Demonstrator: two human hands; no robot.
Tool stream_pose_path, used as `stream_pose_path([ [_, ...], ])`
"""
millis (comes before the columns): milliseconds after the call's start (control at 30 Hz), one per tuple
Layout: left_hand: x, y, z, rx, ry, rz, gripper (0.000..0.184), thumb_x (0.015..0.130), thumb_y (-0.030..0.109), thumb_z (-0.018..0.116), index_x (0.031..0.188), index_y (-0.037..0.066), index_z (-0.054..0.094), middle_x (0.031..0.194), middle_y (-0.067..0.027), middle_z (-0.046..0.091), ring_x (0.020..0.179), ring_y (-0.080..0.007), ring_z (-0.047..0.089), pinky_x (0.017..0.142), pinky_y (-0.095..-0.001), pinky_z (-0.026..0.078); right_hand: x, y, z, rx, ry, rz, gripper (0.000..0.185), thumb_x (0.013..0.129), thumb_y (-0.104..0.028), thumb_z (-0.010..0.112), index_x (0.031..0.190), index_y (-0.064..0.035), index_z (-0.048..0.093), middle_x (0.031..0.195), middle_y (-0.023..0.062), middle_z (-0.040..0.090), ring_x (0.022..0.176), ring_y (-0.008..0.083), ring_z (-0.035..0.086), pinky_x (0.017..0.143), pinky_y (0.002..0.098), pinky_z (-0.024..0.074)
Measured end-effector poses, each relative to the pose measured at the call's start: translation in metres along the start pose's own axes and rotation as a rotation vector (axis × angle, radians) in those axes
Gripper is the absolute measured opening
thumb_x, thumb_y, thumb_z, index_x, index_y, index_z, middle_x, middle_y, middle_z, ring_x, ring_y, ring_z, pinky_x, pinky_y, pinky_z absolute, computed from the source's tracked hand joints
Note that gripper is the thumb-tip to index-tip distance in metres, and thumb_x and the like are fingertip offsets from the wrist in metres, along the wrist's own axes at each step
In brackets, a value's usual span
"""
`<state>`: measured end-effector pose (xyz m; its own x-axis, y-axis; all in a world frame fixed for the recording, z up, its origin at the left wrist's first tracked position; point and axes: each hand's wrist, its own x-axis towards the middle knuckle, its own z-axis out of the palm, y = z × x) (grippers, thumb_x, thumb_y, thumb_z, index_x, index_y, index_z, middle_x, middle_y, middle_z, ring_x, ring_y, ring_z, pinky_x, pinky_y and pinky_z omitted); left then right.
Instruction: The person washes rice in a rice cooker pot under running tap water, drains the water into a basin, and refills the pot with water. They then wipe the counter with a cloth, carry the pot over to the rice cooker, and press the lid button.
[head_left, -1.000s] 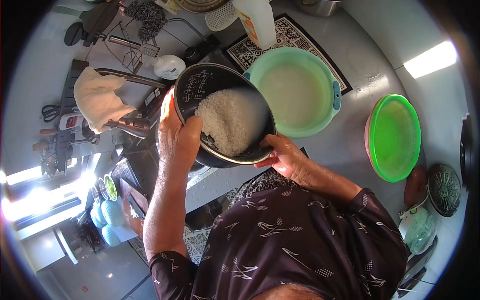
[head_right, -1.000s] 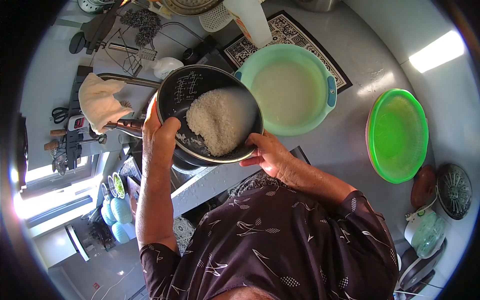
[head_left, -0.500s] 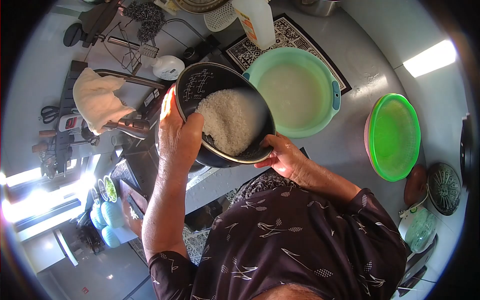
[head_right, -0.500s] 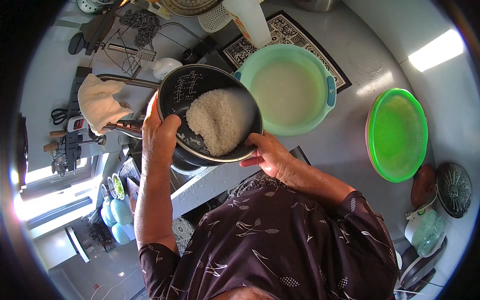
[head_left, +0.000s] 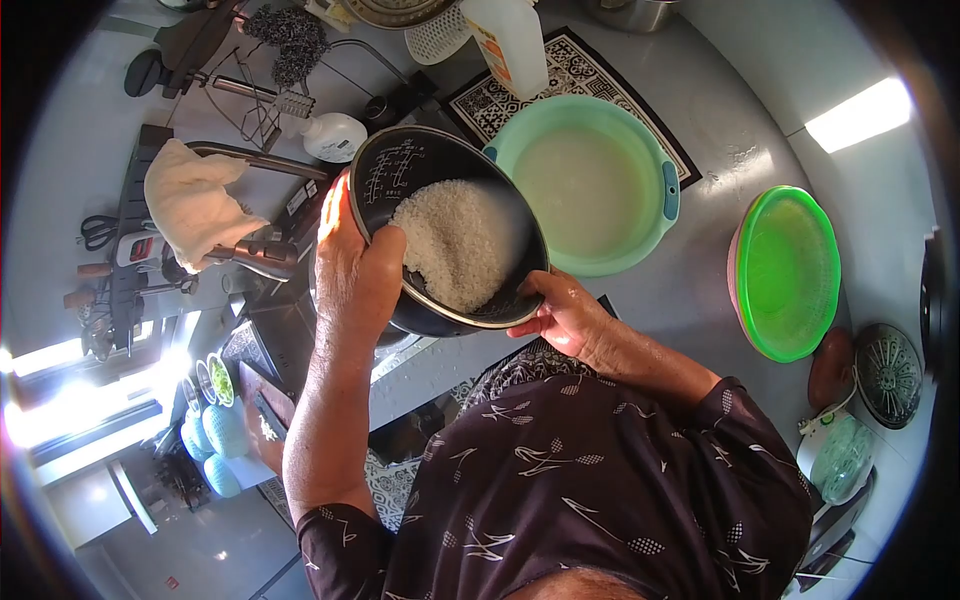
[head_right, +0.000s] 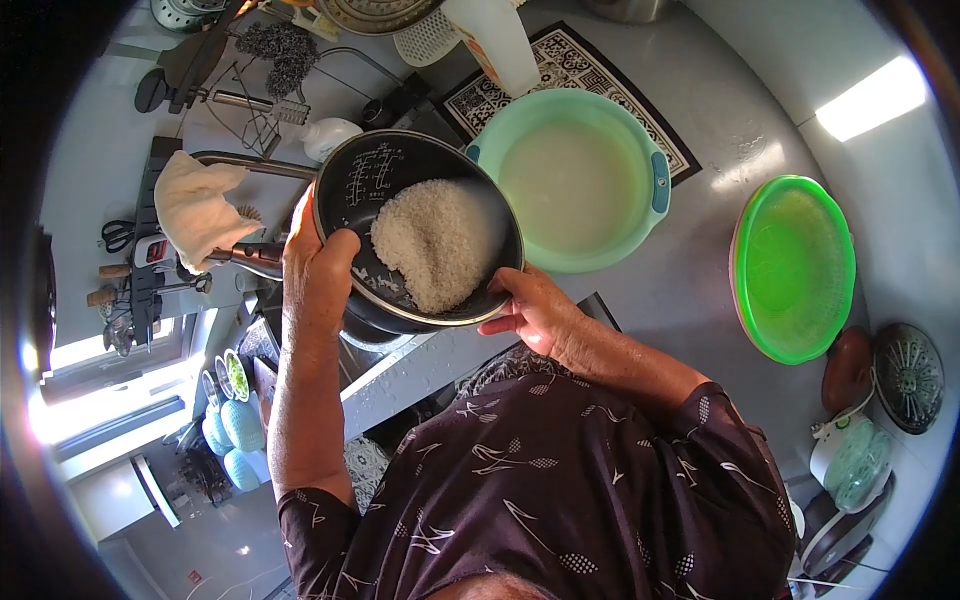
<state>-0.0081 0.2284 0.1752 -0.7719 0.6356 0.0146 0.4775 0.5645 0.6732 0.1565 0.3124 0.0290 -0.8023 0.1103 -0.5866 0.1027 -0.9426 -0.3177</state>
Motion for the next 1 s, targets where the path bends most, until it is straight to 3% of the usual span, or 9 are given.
stream_pose_path([
  [333, 0.0021, 0.0016, 0.0008, 0.016, -0.007, 0.005, 0.048, 0.069, 0.010, 0.047, 0.117, 0.003, 0.049, 0.105, -0.0186, 0.057, 0.098, -0.0346, 0.055, 0.087, -0.0399, 0.042, 0.0007, 0.0007, -0.0007, 0.016, 0.015, 0.017, 0.028, 0.077, -0.010, 0.054, 0.104, -0.0018, 0.053, 0.087, 0.0108, 0.065, 0.072, 0.0229, 0.066, 0.060, 0.0373, 0.0553],
  [400, 0.0023, 0.0034, 0.0010, -0.003, -0.018, 0.016, 0.048, 0.069, 0.010, 0.047, 0.116, 0.003, 0.049, 0.105, -0.0191, 0.056, 0.098, -0.0350, 0.054, 0.087, -0.0405, 0.042, 0.0014, 0.0004, -0.0036, -0.026, -0.038, 0.030, 0.032, 0.078, -0.012, 0.052, 0.109, -0.0037, 0.048, 0.094, 0.0104, 0.063, 0.082, 0.0241, 0.066, 0.066, 0.0409, 0.0536],
  [1000, 0.0037, 0.0084, 0.0027, 0.017, -0.009, 0.062, 0.046, 0.069, 0.010, 0.046, 0.114, 0.002, 0.051, 0.105, -0.0193, 0.057, 0.098, -0.0359, 0.055, 0.086, -0.0416, 0.043, 0.0027, 0.0014, -0.0048, -0.020, -0.011, 0.035, 0.027, 0.079, -0.012, 0.053, 0.104, -0.0025, 0.049, 0.091, 0.0100, 0.062, 0.080, 0.0230, 0.065, 0.063, 0.0407, 0.0540],
])
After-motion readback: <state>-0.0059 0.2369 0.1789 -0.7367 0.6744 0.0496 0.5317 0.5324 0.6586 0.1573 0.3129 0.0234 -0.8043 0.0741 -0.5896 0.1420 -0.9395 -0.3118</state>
